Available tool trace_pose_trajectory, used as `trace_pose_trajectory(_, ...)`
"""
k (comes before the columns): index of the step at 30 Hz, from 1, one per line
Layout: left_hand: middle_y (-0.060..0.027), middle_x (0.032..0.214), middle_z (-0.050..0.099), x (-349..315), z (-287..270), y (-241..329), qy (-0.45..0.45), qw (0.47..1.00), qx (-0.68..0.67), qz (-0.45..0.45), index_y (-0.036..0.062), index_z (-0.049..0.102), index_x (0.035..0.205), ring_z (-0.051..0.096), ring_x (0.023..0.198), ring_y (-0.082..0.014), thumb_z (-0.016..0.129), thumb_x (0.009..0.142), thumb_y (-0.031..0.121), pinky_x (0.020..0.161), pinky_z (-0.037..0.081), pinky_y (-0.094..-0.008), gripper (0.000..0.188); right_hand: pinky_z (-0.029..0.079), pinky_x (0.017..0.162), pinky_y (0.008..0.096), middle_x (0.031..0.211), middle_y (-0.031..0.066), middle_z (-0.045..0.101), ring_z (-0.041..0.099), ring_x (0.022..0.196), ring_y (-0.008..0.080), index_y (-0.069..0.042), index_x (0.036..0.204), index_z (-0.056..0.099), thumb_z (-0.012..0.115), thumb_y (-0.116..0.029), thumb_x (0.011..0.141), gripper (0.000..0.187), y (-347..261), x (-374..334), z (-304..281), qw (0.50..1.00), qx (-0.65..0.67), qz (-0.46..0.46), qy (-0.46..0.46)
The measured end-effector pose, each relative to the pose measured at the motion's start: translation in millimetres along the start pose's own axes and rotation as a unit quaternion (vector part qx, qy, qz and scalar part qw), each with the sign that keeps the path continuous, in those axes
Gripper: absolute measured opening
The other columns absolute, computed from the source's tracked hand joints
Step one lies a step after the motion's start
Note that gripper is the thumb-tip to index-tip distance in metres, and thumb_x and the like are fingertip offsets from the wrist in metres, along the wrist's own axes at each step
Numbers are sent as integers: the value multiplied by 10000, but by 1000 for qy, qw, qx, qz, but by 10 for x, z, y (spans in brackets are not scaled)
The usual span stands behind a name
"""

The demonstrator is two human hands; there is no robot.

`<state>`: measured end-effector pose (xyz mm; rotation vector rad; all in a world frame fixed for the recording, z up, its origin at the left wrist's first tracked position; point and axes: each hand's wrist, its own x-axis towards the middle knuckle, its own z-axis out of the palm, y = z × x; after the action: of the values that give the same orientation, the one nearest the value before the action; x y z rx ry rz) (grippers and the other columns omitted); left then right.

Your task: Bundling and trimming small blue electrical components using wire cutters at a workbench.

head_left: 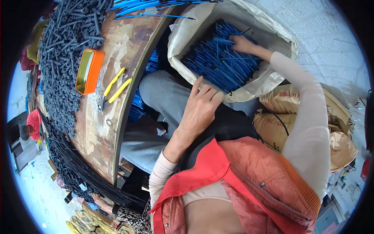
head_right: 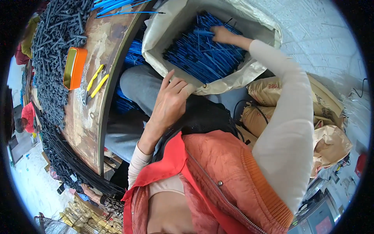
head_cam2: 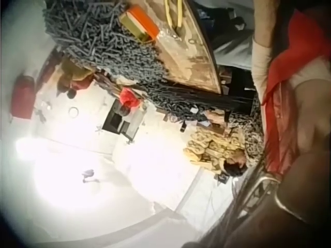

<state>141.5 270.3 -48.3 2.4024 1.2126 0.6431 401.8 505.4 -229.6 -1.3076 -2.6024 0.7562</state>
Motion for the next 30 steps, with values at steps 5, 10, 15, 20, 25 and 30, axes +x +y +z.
trace_pose_trajectory(5, -74, 821, 581, -20, -25, 4, 1, 1000, 11, -9, 25, 653, 930, 576, 933, -255, 584, 665, -55, 1105, 321, -498, 285, 479, 730, 471, 855, 231, 648, 616, 864, 414, -9, 854, 624, 576, -292, 894, 290, -231, 86, -115, 969, 138, 117, -169)
trace_pose_trajectory(10, -118, 914, 628, -59, -78, 58, -27, 999, -2, -21, 6, 659, 990, 594, 993, -265, 592, 708, -45, 1118, 319, -493, 294, 494, 796, 503, 954, 264, 658, 635, 915, 429, 21, 968, 617, 547, -327, 903, 361, 280, 181, 288, 978, -69, 195, -17)
trace_pose_trajectory(15, -132, 939, 635, -62, -77, 63, -27, 999, -7, -38, -1, 648, 1022, 599, 1009, -273, 602, 712, -47, 1117, 326, -489, 317, 508, 834, 503, 1042, 248, 661, 637, 968, 424, -3, 1047, 604, 540, -330, 889, 369, -99, 281, 209, 961, -107, 246, -67)
trace_pose_trajectory(20, -130, 941, 636, -9, -61, 65, -27, 999, -6, -31, 0, 648, 1020, 599, 1017, -270, 602, 718, -43, 1117, 328, -488, 309, 513, 788, 525, 1003, 228, 667, 646, 939, 412, -43, 1049, 597, 553, -240, 838, 293, -293, 149, 338, 980, -108, 164, 41)
trace_pose_trajectory(25, -129, 940, 637, -16, -77, 47, -22, 999, -7, -33, 0, 648, 1011, 599, 1018, -269, 601, 719, -43, 1117, 328, -488, 298, 510, 771, 529, 1017, 209, 651, 642, 928, 404, -34, 938, 606, 567, -165, 811, 187, -493, 62, 288, 975, -115, 187, 44)
trace_pose_trajectory(30, -130, 950, 639, 96, -37, 87, -21, 1000, -2, -18, 8, 652, 997, 596, 1036, -271, 603, 721, -41, 1125, 313, -503, 284, 515, 777, 489, 1004, 194, 656, 637, 925, 408, -41, 936, 646, 592, -161, 823, 174, -191, -185, 435, 967, -194, 116, -115)
